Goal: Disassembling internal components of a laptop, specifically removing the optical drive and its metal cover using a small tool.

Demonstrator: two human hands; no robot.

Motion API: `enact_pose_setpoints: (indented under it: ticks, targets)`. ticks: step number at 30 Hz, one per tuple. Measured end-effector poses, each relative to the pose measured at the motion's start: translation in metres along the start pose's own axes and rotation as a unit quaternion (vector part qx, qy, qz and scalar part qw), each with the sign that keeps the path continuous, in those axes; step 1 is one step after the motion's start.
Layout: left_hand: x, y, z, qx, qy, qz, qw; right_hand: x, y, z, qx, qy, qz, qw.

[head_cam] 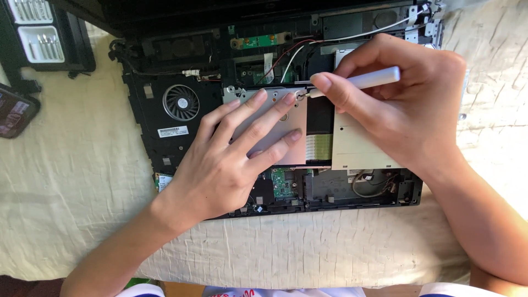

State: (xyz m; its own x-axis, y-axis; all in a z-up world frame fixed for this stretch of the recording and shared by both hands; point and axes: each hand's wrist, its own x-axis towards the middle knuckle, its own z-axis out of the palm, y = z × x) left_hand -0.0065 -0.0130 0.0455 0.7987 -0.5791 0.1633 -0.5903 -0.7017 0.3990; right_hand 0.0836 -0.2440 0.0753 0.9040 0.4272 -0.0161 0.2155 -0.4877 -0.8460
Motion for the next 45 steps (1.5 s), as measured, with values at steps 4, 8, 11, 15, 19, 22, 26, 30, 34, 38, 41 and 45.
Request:
enact_pose_setpoints:
  ticks: [4,8,11,15,19,22,26,30,34,38,41,45]
  targets:
    - [0.002,0.000,-0.001,0.002,-0.002,0.000,1.000,-0.001,0.006,0.001,-0.026,0.002,0.006,1.000]
    - [0.002,0.001,0.000,0.007,-0.002,0.000,1.000,-0.001,0.006,0.002,-0.023,-0.002,-0.008,1.000]
    - [0.002,0.001,-0.001,0.003,-0.004,-0.001,1.000,-0.002,0.007,0.002,-0.034,-0.004,-0.023,0.999]
    - [0.002,0.001,-0.001,0.002,-0.009,-0.002,1.000,-0.002,0.009,0.002,-0.044,-0.005,-0.039,0.998]
    - [0.002,0.001,-0.001,0.000,-0.012,-0.002,1.000,-0.004,0.012,0.003,-0.044,0.001,-0.048,0.998]
    - [0.003,0.003,-0.001,0.004,-0.015,-0.007,1.000,-0.005,0.016,0.004,-0.053,0.006,-0.070,0.996]
    - [0.004,0.004,-0.002,0.016,-0.020,-0.007,1.000,-0.006,0.017,0.004,-0.054,0.005,-0.106,0.993]
    - [0.005,0.005,-0.003,0.026,-0.021,-0.007,0.999,-0.006,0.020,0.004,-0.053,0.009,-0.117,0.992]
    - [0.007,0.006,-0.004,0.037,-0.020,-0.007,0.999,-0.006,0.019,0.001,-0.045,0.012,-0.117,0.992]
    - [0.009,0.007,-0.006,0.052,-0.018,-0.003,0.998,-0.007,0.020,0.000,-0.022,0.032,-0.114,0.993]
    - [0.009,0.008,-0.009,0.068,-0.029,-0.002,0.997,-0.008,0.020,0.000,-0.019,0.036,-0.101,0.994]
    - [0.012,0.009,-0.012,0.112,-0.029,0.014,0.993,-0.008,0.021,-0.001,-0.022,0.031,-0.118,0.992]
